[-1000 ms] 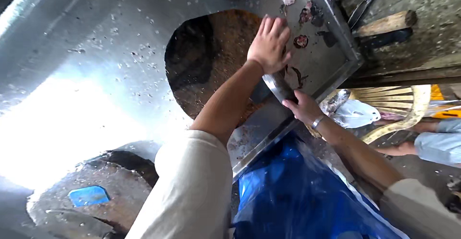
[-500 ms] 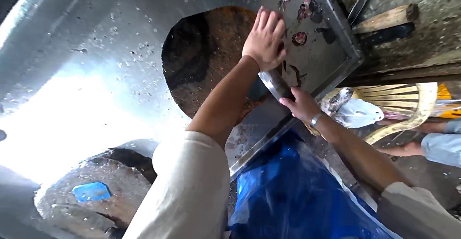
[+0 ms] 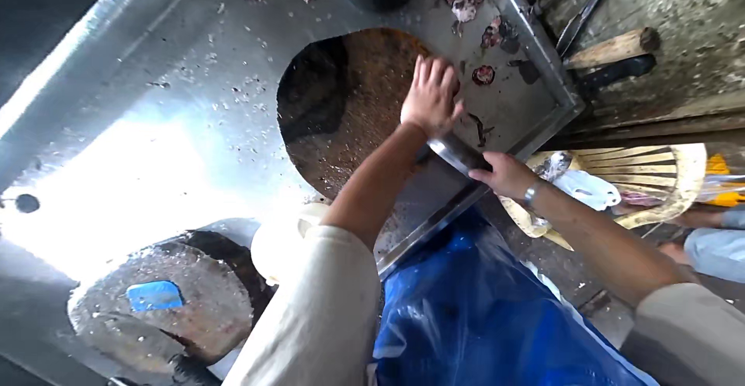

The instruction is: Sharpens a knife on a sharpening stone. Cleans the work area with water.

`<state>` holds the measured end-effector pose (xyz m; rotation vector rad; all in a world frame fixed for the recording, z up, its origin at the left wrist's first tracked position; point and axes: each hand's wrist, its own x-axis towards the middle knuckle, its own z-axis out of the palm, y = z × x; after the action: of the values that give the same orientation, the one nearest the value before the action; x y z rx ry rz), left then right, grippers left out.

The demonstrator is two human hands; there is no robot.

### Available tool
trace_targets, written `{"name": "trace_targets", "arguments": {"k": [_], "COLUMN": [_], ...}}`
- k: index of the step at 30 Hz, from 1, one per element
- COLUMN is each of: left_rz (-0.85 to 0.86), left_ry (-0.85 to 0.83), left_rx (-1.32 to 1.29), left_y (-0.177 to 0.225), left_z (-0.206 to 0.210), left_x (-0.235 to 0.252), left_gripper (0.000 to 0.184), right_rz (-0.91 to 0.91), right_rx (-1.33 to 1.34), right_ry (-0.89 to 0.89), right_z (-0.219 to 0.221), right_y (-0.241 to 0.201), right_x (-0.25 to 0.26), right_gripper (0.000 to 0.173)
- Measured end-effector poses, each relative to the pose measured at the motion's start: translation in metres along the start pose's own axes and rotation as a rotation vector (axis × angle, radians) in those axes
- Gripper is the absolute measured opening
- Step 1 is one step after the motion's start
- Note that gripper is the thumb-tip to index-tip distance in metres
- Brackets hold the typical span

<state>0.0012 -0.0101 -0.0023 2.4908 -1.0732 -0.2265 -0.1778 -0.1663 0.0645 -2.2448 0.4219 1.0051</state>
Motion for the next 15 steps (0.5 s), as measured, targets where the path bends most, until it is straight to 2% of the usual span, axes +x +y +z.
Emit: {"name": "trace_targets", "arguments": {"k": [3, 6, 9, 12, 15], "left_rz": [0.034, 0.008, -0.021, -0.043, -0.048], "left_ry": [0.035, -0.067, -0.074, 0.066, 0.031], "left_rx": [0.015, -0.006, -0.004, -0.01, -0.021], "left_y": [0.011, 0.046, 0.031, 0.009, 0.034], "left_z": [0.001, 0.01, 0.008, 0.004, 0.01], "left_x": [-0.014, -0.056, -0.037, -0.009, -0.04], "left_gripper": [0.065, 0.062, 0.062, 0.059, 0.062], "right_rz": [-0.018, -0.052, -0.046, -0.034, -0.068], "right_rx": [0.024, -0.042, -0.03, 0.0, -0.023], "right_ry": [-0.005, -0.167, -0.098, -0.062, -0.129], "right_z": [0.01, 0.0, -0.005, -0.006, -0.01], "right_y": [0.008, 0.031, 0.021, 0.01, 0.03], "right_x": [-0.018, -0.044, -0.027, -0.009, -0.028], "right_gripper": [0.043, 0.039, 0.039, 0.042, 0.035]}}
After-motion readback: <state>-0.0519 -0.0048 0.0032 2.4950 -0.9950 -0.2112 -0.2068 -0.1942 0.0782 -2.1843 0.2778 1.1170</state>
